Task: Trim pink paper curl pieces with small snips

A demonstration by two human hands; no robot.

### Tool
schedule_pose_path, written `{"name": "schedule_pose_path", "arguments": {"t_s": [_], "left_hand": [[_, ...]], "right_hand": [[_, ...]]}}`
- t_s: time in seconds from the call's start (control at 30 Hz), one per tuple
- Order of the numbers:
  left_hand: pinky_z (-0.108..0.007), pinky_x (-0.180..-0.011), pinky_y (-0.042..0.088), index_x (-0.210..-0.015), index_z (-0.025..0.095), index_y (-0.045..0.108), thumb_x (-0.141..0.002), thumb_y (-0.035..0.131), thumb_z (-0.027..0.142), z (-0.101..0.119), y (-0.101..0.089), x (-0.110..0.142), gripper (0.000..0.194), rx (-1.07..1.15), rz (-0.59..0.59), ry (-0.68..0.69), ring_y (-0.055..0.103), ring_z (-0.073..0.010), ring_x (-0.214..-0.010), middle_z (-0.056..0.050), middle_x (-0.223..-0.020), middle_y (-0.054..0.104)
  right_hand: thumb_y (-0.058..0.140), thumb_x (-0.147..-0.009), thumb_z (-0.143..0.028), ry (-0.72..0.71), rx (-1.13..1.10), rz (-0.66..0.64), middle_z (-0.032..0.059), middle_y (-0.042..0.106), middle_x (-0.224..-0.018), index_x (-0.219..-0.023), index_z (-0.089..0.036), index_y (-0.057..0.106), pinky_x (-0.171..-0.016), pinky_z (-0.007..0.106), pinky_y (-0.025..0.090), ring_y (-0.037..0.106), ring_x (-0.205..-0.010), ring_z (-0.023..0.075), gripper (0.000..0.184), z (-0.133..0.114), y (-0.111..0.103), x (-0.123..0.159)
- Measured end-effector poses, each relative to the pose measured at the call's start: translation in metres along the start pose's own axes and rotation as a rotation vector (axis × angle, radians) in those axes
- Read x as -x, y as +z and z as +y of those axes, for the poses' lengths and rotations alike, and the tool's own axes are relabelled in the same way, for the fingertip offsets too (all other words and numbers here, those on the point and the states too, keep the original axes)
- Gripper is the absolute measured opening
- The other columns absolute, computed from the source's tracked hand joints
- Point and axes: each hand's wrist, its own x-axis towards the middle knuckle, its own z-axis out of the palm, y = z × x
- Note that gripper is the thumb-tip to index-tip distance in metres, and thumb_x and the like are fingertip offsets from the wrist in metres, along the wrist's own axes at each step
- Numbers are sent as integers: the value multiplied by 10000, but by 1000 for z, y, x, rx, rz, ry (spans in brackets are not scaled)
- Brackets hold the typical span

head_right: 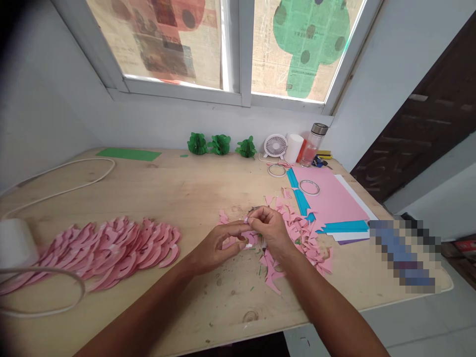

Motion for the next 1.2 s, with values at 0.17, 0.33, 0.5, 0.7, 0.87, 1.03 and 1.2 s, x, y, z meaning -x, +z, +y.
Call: {"name": "schedule_pose_path", "arguments": {"t_s": [0.17, 0.33, 0.5, 0.7, 0.87, 1.03, 1.2], "left_hand": [[-306, -802, 445, -1120, 211, 601, -769, 451, 95, -1, 0, 0, 400, -12, 8, 3, 540, -168, -919, -42, -1019, 626], [-299, -789, 442, -1109, 212, 604, -773, 441, 93, 0, 0, 0, 392, -34, 2, 7, 537, -159, -883, -35, -968, 622], [-294, -770, 442, -1075, 202, 619, -781, 440, 109, 2, 0, 0, 357, -33, 11, 13, 534, -154, -848, -33, -918, 622], [-299, -774, 444, -1034, 198, 637, -779, 451, 118, 4, 0, 0, 326, -34, 11, 14, 537, -164, -861, -38, -911, 627], [-297, -770, 444, -1060, 196, 626, -781, 455, 123, 5, 0, 0, 336, -31, 14, 13, 538, -163, -855, -40, -914, 622], [-300, -779, 444, -1096, 203, 611, -781, 460, 124, 4, 1, 0, 358, -35, 22, 17, 542, -163, -861, -40, -933, 627], [-300, -779, 446, -1094, 199, 615, -781, 461, 115, 4, 1, 0, 358, -37, 18, 32, 536, -165, -867, -44, -941, 627]], "right_hand": [[678, -630, -188, -8, 5, 4, -11, 591, -678, -607, -180, 584, -571, 227, 387, 506, -609, 105, 98, 0, 1, 0], [684, -622, -206, -5, 22, 10, -5, 596, -678, -610, -178, 579, -555, 228, 397, 513, -602, 111, 109, 0, 1, 1], [682, -627, -221, -20, 52, 22, 4, 594, -691, -619, -179, 577, -572, 237, 412, 522, -624, 122, 113, -1, 2, 1], [682, -630, -246, -31, 95, 60, 13, 590, -698, -617, -180, 566, -572, 240, 418, 524, -633, 131, 134, -3, 4, 4], [674, -639, -239, -39, 123, 70, 13, 587, -711, -628, -177, 569, -594, 245, 418, 523, -651, 133, 122, -3, 5, 5], [667, -643, -234, -38, 117, 71, 5, 577, -693, -632, -175, 571, -593, 244, 409, 516, -637, 125, 113, -5, 6, 7], [670, -639, -256, -25, 132, 94, 2, 567, -677, -633, -177, 562, -574, 238, 412, 515, -621, 124, 135, -9, 10, 9]]}}
